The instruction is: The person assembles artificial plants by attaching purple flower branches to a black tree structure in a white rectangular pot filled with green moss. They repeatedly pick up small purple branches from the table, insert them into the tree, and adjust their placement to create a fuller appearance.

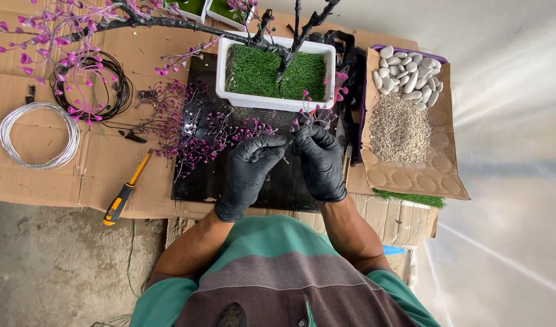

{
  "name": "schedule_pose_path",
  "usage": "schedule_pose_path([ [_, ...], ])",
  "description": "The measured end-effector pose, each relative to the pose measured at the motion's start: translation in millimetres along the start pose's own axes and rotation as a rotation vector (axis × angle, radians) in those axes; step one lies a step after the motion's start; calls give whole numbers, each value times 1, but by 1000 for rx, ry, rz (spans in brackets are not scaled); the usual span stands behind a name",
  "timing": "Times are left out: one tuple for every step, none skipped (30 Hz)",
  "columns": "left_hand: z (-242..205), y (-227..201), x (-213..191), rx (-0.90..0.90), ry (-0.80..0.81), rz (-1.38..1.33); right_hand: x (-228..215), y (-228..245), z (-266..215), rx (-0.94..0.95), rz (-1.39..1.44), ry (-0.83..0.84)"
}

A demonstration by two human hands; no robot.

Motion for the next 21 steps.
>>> schedule_pose_path([
  [0,0,1,1,-2,0,-1,-2,1,0,0,3],
  [0,0,2,6,11,23,-2,-3,2,-9,-24,2],
  [0,0,3,10,25,47,-4,-5,3,-19,-47,1],
  [0,5,2,11,22,46,-2,-4,2,-19,-47,4],
  [0,11,1,3,17,29,1,-3,1,-24,-102,24],
  [0,16,1,-4,15,12,3,-1,0,-32,-154,42],
  [1,18,3,-2,17,13,8,5,-4,-34,-153,42],
  [2,22,4,-16,10,2,14,10,-8,-30,-201,51],
  [2,26,5,-30,4,-9,19,15,-12,-25,-249,61],
  [1,27,5,-29,7,-9,19,15,-13,-28,-248,59],
  [1,30,5,-61,16,-14,19,14,-13,-24,-283,71],
  [0,33,5,-93,23,-20,19,13,-13,-20,-319,85],
  [0,37,4,-92,26,-20,16,12,-13,-22,-318,83],
  [1,41,4,-96,33,-24,13,11,-11,-15,-309,98],
  [1,44,4,-100,40,-28,11,9,-10,-7,-301,113],
  [2,42,4,-97,40,-29,10,8,-9,-10,-300,116],
  [2,39,4,-106,41,-25,10,7,-9,-5,-299,138],
  [3,36,4,-111,41,-21,11,6,-8,-3,-297,163],
  [4,35,4,-104,41,-22,12,8,-10,-8,-296,167],
  [4,33,4,-83,22,-35,14,11,-11,-12,-312,168],
  [5,30,3,-62,4,-49,15,13,-13,-16,-327,169],
])
Point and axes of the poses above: each hand's wrist, its own z-axis towards the middle knuckle, its own x-axis out of the palm, y = z × x, the point moved 6 cm from there along z, towards the middle knuckle, and after that the axes turned 5 degrees about z, right-handed, at the moved point
